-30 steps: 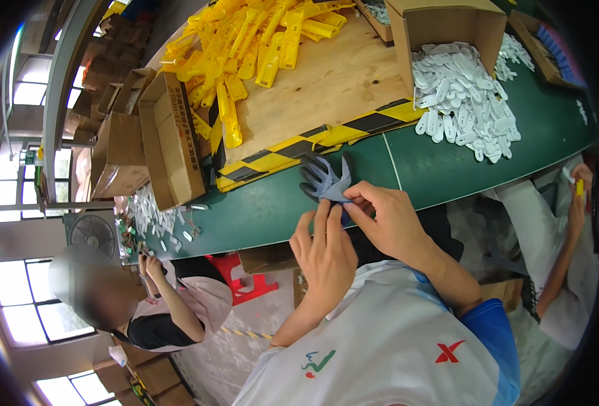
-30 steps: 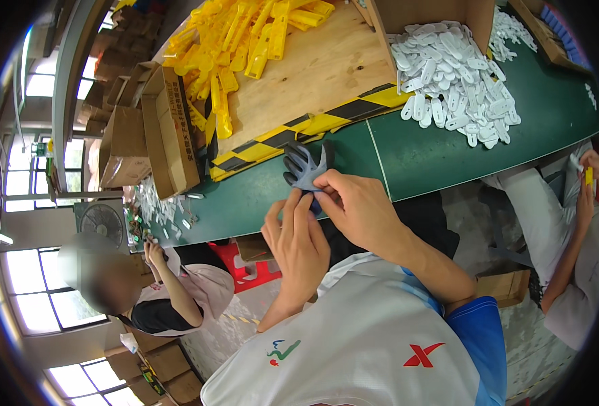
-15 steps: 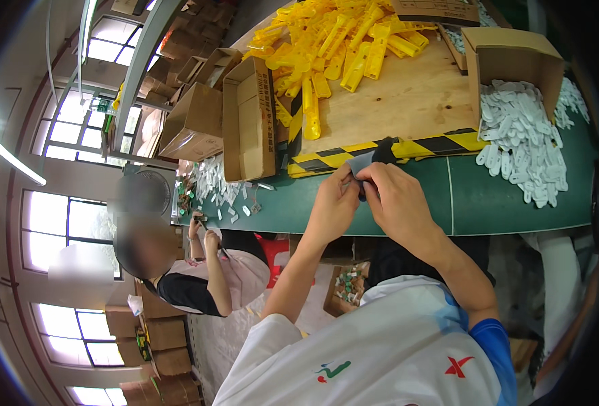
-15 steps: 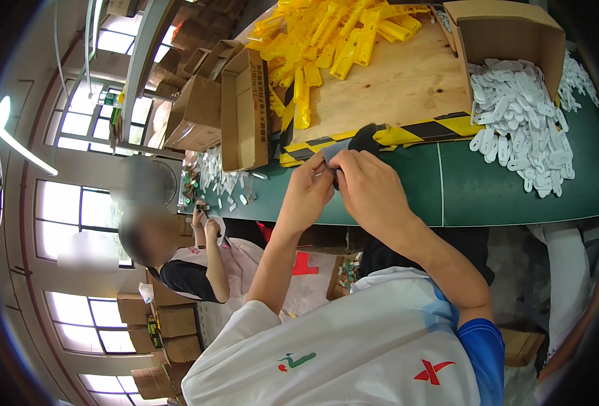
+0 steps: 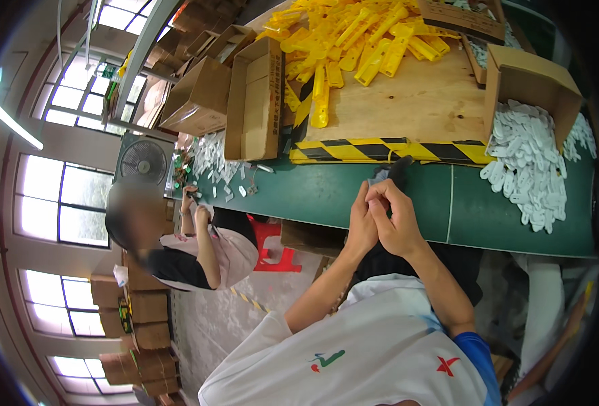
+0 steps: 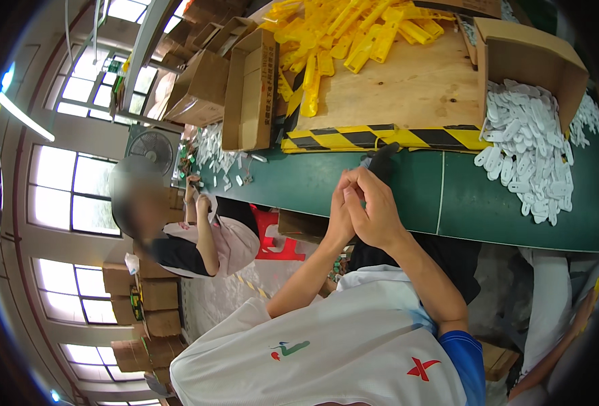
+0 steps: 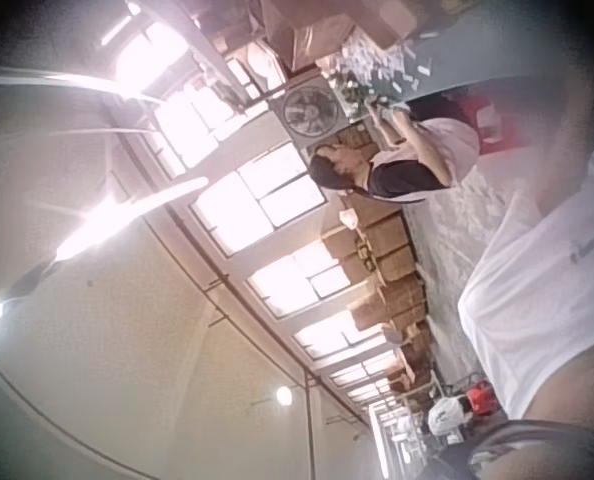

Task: Assembling components of yellow plastic flashlights on a production line.

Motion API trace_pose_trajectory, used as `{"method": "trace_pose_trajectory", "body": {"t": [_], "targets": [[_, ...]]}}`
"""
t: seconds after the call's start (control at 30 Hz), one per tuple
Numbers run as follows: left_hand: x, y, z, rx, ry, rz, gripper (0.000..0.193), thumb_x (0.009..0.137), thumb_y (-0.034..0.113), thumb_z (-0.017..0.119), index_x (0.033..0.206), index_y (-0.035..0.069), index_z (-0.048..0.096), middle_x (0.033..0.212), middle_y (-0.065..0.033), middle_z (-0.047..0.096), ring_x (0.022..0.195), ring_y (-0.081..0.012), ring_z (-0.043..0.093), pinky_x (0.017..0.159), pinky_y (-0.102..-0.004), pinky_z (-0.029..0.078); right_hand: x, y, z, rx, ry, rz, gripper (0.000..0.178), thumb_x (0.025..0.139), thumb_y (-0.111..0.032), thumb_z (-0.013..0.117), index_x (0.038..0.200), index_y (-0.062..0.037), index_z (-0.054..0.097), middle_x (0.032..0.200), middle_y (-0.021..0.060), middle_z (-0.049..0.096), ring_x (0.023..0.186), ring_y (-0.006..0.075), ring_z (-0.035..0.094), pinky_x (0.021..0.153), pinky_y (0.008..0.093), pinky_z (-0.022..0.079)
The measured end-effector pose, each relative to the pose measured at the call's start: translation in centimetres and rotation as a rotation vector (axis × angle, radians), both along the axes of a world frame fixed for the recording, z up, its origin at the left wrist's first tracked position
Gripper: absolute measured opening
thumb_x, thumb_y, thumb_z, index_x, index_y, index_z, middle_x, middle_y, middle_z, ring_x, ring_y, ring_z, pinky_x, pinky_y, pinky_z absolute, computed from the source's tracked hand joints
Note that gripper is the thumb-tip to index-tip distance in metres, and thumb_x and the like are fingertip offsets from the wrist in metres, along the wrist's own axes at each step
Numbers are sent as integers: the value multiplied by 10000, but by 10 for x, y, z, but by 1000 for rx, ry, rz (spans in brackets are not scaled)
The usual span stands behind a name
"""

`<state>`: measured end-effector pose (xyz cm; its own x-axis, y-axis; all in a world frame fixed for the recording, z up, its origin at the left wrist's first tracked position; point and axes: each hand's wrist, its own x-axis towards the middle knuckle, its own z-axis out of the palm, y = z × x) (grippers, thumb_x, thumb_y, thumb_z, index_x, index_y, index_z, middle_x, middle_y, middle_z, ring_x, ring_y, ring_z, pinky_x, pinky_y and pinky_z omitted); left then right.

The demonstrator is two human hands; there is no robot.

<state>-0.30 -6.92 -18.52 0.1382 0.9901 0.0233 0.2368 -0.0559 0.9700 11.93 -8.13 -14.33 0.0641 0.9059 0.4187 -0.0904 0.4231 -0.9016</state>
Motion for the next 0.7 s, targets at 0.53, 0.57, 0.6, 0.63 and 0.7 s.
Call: {"method": "trace_pose_trajectory", "body": {"t": [0.53, 0.57, 0.6, 0.63, 0.7], "targets": [[40, 38, 22, -474, -764, 8, 302, 988, 117, 496, 1266, 24, 566, 1035, -49, 647, 870, -136, 644, 725, -263, 534, 16, 6, 5, 167, -355, -209, 232, 660, -38, 636, 885, -41, 578, 785, 115, 550, 667, 300, 521, 600, 365, 444], [46, 34, 24, -591, -779, 42, 282, 993, 162, 490, 1242, 62, 576, 926, 1, 634, 745, -91, 624, 608, -224, 517, 20, 5, 7, 163, -362, -246, 232, 660, -38, 636, 885, -41, 578, 785, 115, 550, 667, 300, 521, 600, 365, 444], [50, 33, 21, -604, -769, 6, 282, 993, 162, 490, 1242, 62, 576, 926, 1, 634, 745, -91, 624, 608, -224, 517, 23, 4, 11, 128, -300, -209, 235, 658, -48, 635, 886, -40, 576, 789, 119, 546, 680, 303, 518, 609, 370, 442], [47, 37, 15, -627, -671, -8, 289, 998, 171, 486, 1256, 67, 567, 926, 7, 624, 759, -88, 618, 623, -226, 516, 23, 4, 15, 102, -228, -164, 238, 656, -57, 634, 886, -40, 574, 794, 123, 541, 694, 306, 515, 618, 376, 441], [33, 50, -4, -668, -465, -53, 305, 1008, 189, 477, 1283, 77, 547, 925, 19, 602, 787, -83, 606, 653, -229, 514, 20, 1, 21, 174, -242, -222, 237, 662, -65, 624, 890, -39, 565, 797, 129, 533, 721, 303, 521, 633, 372, 439]]}}
